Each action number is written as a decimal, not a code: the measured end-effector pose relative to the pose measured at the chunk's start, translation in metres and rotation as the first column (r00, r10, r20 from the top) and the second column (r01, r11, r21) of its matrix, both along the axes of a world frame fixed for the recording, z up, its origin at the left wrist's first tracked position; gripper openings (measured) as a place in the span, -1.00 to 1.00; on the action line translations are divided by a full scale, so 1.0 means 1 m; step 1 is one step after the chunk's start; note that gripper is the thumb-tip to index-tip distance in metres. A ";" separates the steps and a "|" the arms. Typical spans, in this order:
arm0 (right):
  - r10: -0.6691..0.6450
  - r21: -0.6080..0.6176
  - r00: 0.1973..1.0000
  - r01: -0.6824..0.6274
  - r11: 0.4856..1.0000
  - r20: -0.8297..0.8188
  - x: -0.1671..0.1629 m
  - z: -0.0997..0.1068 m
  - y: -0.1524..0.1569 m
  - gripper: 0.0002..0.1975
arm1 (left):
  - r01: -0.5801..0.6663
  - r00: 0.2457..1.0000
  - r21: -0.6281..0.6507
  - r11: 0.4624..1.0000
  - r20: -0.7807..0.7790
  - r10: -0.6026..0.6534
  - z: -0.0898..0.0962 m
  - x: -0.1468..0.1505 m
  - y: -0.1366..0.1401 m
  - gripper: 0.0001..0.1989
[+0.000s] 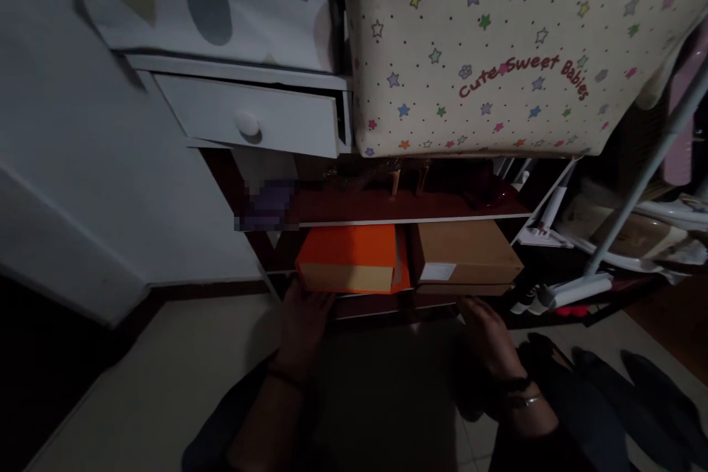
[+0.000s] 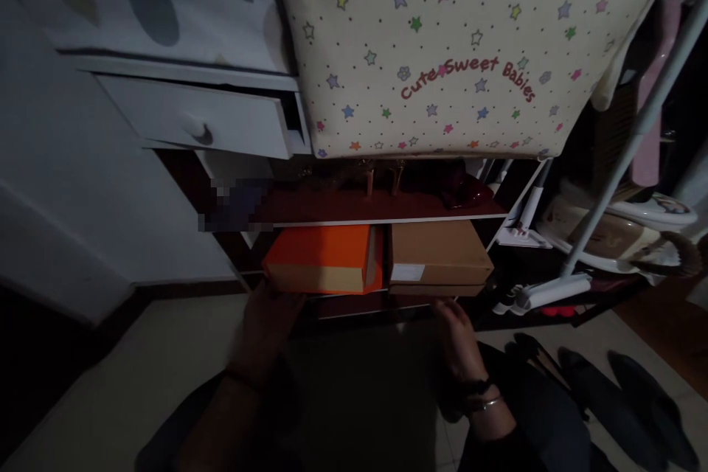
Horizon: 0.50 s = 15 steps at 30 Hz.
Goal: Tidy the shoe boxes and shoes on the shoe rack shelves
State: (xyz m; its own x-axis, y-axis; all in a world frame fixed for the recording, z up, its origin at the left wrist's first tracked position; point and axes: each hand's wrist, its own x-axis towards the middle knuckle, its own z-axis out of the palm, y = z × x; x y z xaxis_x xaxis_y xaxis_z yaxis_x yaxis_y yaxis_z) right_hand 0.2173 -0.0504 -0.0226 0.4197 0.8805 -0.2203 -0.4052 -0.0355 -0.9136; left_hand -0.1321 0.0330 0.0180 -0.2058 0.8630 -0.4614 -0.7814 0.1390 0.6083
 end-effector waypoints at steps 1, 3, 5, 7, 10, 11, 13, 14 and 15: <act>0.065 -0.009 0.995 -0.065 0.998 0.073 -0.014 -0.002 -0.006 -0.44 | 0.015 1.000 0.010 1.000 -0.006 -0.015 -0.002 0.001 -0.001 -0.80; 0.173 0.047 0.928 -0.199 0.979 0.329 -0.044 0.000 -0.020 -0.52 | 0.038 0.999 0.004 0.999 -0.008 -0.038 -0.008 0.005 -0.004 -0.75; 0.107 0.203 0.721 -0.330 0.922 0.685 -0.075 0.012 -0.029 -0.54 | 0.049 0.999 -0.009 0.999 0.002 -0.049 -0.014 0.010 -0.007 -0.71; -0.054 0.237 0.337 -0.529 0.815 0.940 -0.102 0.025 -0.023 -0.23 | 0.065 0.998 0.016 0.998 0.023 -0.065 -0.020 0.016 -0.010 -0.71; -0.274 0.116 -0.156 -0.636 0.763 0.949 -0.134 0.032 0.013 0.07 | 0.097 0.994 0.064 0.993 0.047 -0.100 -0.027 0.021 -0.015 -0.73; -0.323 0.100 -0.249 -0.632 0.769 0.913 -0.142 0.029 0.029 0.04 | 0.104 0.993 0.066 0.992 0.050 -0.107 -0.029 0.021 -0.017 -0.71; -0.442 0.156 -0.335 -0.623 0.767 0.832 -0.152 0.017 0.059 -0.13 | 0.123 0.990 0.044 0.991 0.060 -0.125 -0.034 0.017 -0.018 -0.64; -0.483 0.192 -0.348 -0.616 0.764 0.804 -0.156 0.011 0.071 -0.20 | 0.134 0.988 0.021 0.991 0.070 -0.135 -0.037 0.014 -0.018 -0.60; -0.523 0.234 -0.351 -0.611 0.757 0.777 -0.158 0.005 0.080 -0.27 | 0.143 0.986 -0.001 0.990 0.084 -0.142 -0.040 0.011 -0.018 -0.57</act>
State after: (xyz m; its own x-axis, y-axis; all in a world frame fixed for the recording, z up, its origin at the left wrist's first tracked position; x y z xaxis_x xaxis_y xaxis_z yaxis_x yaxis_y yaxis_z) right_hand 0.0597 0.0301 -0.0177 -0.5285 0.5332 0.6606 0.8124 0.5435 0.2113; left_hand -0.1207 0.0154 -0.0219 -0.0416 0.8773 -0.4781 -0.8010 0.2568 0.5408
